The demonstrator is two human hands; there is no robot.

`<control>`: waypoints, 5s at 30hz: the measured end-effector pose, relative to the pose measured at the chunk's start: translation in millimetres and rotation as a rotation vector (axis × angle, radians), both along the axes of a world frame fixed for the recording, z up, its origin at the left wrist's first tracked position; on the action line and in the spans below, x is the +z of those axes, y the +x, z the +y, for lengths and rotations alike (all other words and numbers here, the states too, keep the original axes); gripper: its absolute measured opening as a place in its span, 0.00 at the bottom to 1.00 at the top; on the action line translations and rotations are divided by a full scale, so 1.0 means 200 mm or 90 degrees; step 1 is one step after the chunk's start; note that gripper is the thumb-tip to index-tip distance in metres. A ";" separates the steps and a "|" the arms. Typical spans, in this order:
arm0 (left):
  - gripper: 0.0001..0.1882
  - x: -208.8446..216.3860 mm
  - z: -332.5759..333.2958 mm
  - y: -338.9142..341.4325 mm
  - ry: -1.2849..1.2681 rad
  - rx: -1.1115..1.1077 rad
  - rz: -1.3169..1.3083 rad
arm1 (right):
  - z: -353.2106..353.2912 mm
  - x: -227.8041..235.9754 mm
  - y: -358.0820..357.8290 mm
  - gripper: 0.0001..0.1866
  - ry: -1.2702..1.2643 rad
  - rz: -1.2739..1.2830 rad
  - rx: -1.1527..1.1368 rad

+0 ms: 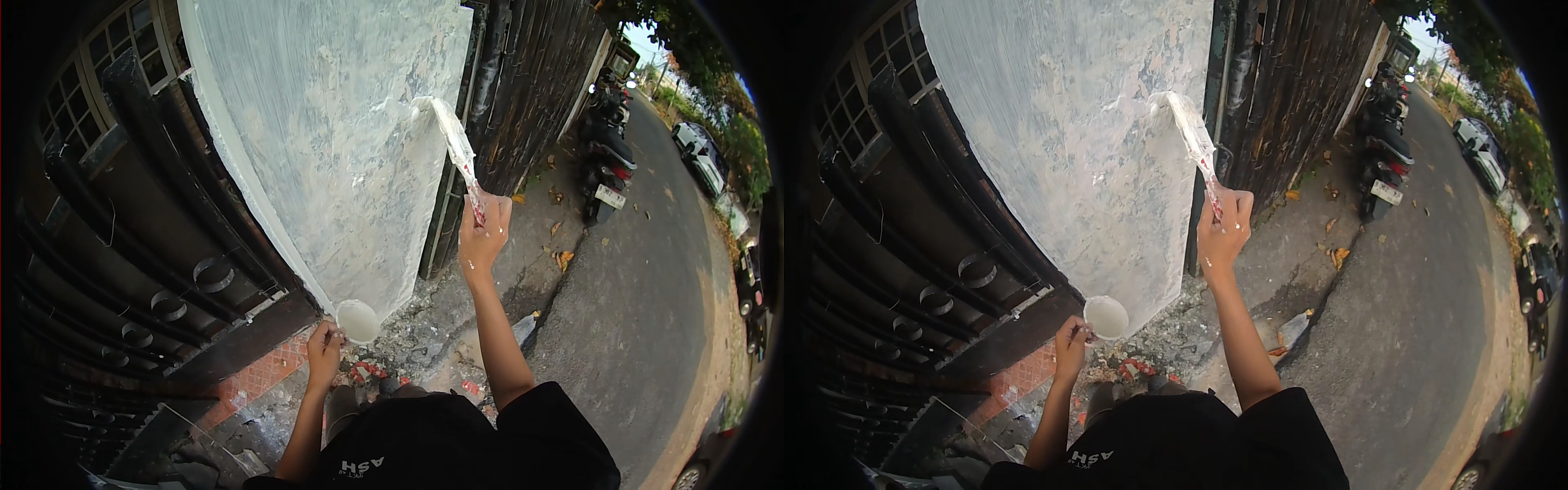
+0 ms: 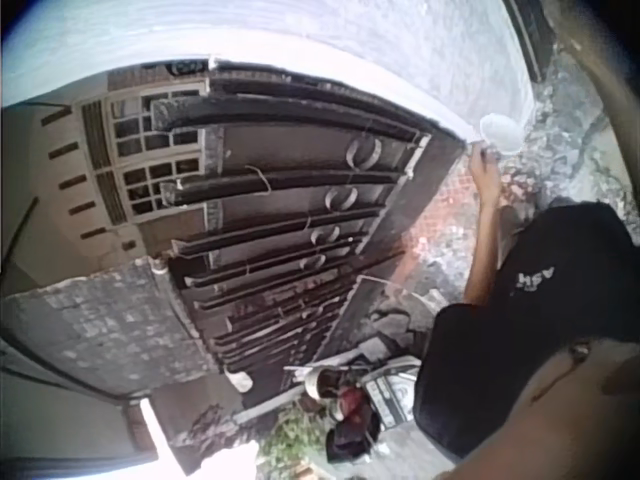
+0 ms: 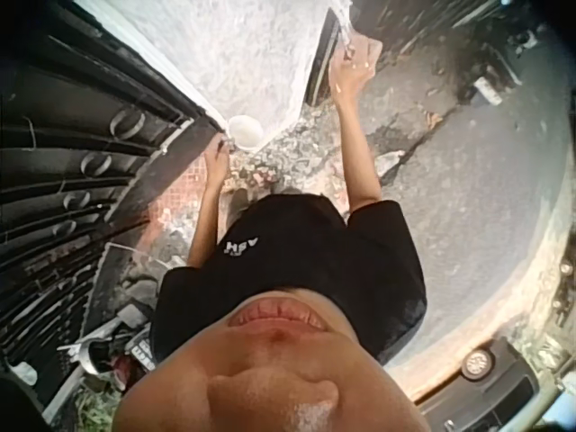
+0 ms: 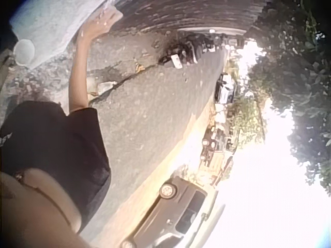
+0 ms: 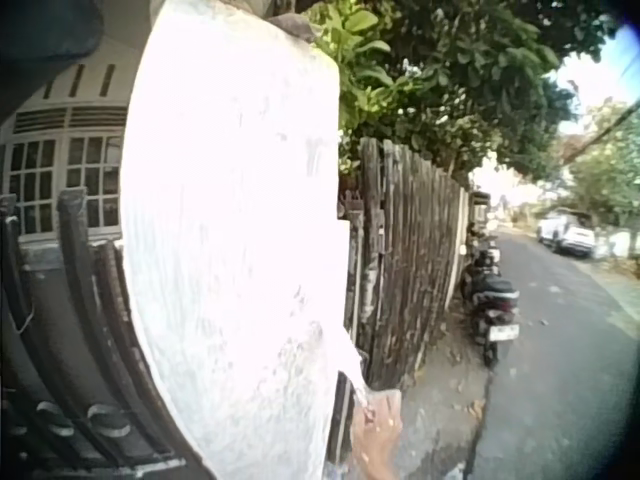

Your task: The person paints a concrete wall pillar with white paint using a paint brush.

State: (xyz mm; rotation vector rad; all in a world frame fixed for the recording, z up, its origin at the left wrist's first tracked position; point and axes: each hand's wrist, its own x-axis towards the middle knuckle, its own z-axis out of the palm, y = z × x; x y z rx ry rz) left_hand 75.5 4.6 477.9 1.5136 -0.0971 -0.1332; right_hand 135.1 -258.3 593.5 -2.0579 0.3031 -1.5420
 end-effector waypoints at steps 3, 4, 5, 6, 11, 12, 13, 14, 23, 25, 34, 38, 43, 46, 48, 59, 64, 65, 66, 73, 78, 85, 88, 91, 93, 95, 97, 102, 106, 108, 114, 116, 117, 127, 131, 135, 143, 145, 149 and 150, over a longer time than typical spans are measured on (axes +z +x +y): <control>0.03 -0.02 0.05 -0.02 0.027 0.012 -0.006 | -0.03 0.01 0.08 0.13 -0.086 -0.038 0.017; 0.03 -0.02 0.06 -0.02 0.035 0.022 -0.017 | -0.04 -0.03 0.07 0.13 -0.089 -0.034 0.016; 0.03 -0.03 0.07 -0.04 0.018 0.022 0.000 | -0.04 -0.07 0.05 0.13 -0.086 -0.019 -0.008; 0.03 -0.04 0.09 -0.05 0.016 0.027 0.000 | -0.03 -0.09 0.04 0.13 -0.082 -0.007 -0.025; 0.04 0.00 0.12 -0.09 -0.026 0.048 0.003 | 0.02 -0.09 0.00 0.14 -0.036 -0.013 -0.059; 0.04 -0.01 0.12 -0.09 -0.029 0.046 0.007 | 0.01 -0.07 0.01 0.14 -0.039 -0.010 -0.061; 0.04 -0.01 0.13 -0.09 -0.011 0.023 0.006 | 0.01 -0.05 0.03 0.11 -0.059 -0.023 -0.043; 0.04 -0.01 0.13 -0.08 0.007 -0.001 0.005 | 0.01 -0.04 0.04 0.07 -0.079 -0.036 -0.025; 0.04 0.03 0.13 -0.11 -0.011 0.029 0.031 | 0.01 -0.08 0.00 0.09 0.222 -0.029 0.197; 0.04 0.01 0.12 -0.13 -0.024 0.020 0.048 | -0.02 -0.05 0.05 0.09 0.141 -0.033 0.175; 0.05 -0.05 0.15 -0.14 0.009 0.020 -0.005 | -0.06 -0.08 0.03 0.09 0.290 -0.003 0.328; 0.05 0.01 0.10 -0.14 0.021 -0.007 0.028 | -0.07 -0.08 0.12 0.11 0.177 -0.016 0.290; 0.04 -0.04 0.12 -0.15 0.016 0.014 0.016 | 0.00 -0.13 -0.01 0.14 0.406 0.036 0.460; 0.03 -0.02 0.11 -0.17 -0.004 0.001 0.022 | 0.00 -0.10 -0.03 0.13 0.494 0.016 0.467; 0.03 0.03 0.10 -0.16 0.005 -0.009 0.016 | -0.01 -0.10 0.04 0.13 0.319 -0.031 0.341; 0.03 0.01 0.09 -0.17 -0.006 -0.010 0.027 | 0.03 -0.12 -0.03 0.11 0.316 -0.014 0.373; 0.03 0.04 0.06 -0.15 0.017 -0.028 0.024 | 0.07 -0.16 0.02 0.09 0.204 0.058 0.394; 0.03 0.02 0.06 -0.15 0.016 -0.031 0.022 | 0.05 -0.19 -0.02 0.09 0.191 0.065 0.399; 0.03 -0.01 0.08 -0.16 0.015 -0.015 0.032 | 0.04 -0.20 -0.04 0.09 0.179 0.069 0.413; 0.05 0.01 0.08 -0.16 0.023 -0.015 0.020 | -0.17 0.13 0.04 0.07 0.042 -0.079 0.203; 0.04 -0.02 0.08 -0.16 0.009 -0.001 0.030 | -0.20 0.30 0.20 0.09 -0.121 -0.086 0.134; 0.03 -0.02 0.11 -0.16 -0.004 -0.006 0.051 | -0.12 -0.38 0.05 0.12 -0.015 0.138 0.187; 0.03 -0.03 0.14 -0.15 0.012 -0.008 0.034 | -0.15 -0.38 -0.05 0.12 0.004 0.164 0.185; 0.04 -0.01 0.13 -0.15 -0.036 0.007 0.050 | -0.25 -0.14 -0.12 0.11 -0.018 0.084 0.167; 0.03 -0.02 0.13 -0.15 -0.017 0.019 0.034 | -0.26 0.09 -0.09 0.11 -0.037 0.005 0.158; 0.03 -0.04 0.14 -0.15 0.007 0.027 0.018 | -0.24 0.33 -0.01 0.11 -0.079 -0.074 0.149; 0.03 -0.05 0.12 -0.14 -0.023 0.019 0.030 | -0.25 0.52 0.07 0.11 -0.092 -0.143 0.156; 0.02 -0.06 0.13 -0.15 -0.003 0.032 0.038 | -0.14 0.41 0.22 0.13 -0.029 -0.085 0.194; 0.02 -0.11 0.18 -0.14 0.001 0.034 0.024 | -0.03 -0.13 0.16 0.13 0.020 -0.001 0.153; 0.02 -0.11 0.18 -0.12 0.020 0.026 0.012 | -0.01 -0.41 0.05 0.12 0.020 0.130 0.119; 0.03 -0.06 0.14 -0.07 0.027 0.001 -0.005 | -0.09 -0.58 -0.19 0.12 0.009 0.262 0.097; 0.04 -0.07 0.14 -0.07 0.002 -0.007 0.024 | -0.10 -0.35 -0.20 0.10 0.017 0.169 0.092; 0.03 -0.05 0.12 -0.08 0.026 -0.012 0.004 | -0.11 -0.21 -0.19 0.10 0.023 0.114 0.085; 0.04 -0.04 0.06 -0.11 -0.001 -0.053 0.011 | -0.14 0.69 0.23 0.14 -0.026 -0.130 0.135; 0.04 -0.09 0.14 -0.16 -0.013 -0.016 0.043 | 0.01 0.22 0.22 0.13 -0.035 -0.074 0.135; 0.03 -0.14 0.17 -0.15 -0.013 -0.013 0.019 | 0.03 -0.35 -0.01 0.11 -0.039 0.162 0.118; 0.03 -0.18 0.20 -0.13 0.027 -0.016 0.029 | 0.02 0.12 -0.15 0.11 0.000 -0.011 0.132; 0.03 -0.14 0.16 -0.12 0.027 -0.034 0.035 | 0.03 0.31 -0.09 0.11 -0.007 -0.081 0.143; 0.04 -0.12 0.11 -0.12 0.016 -0.052 0.026 | 0.08 0.41 0.05 0.14 -0.024 -0.167 0.180; 0.04 -0.12 0.11 -0.12 0.018 -0.048 0.026 | 0.09 0.38 0.07 0.14 -0.006 -0.095 0.225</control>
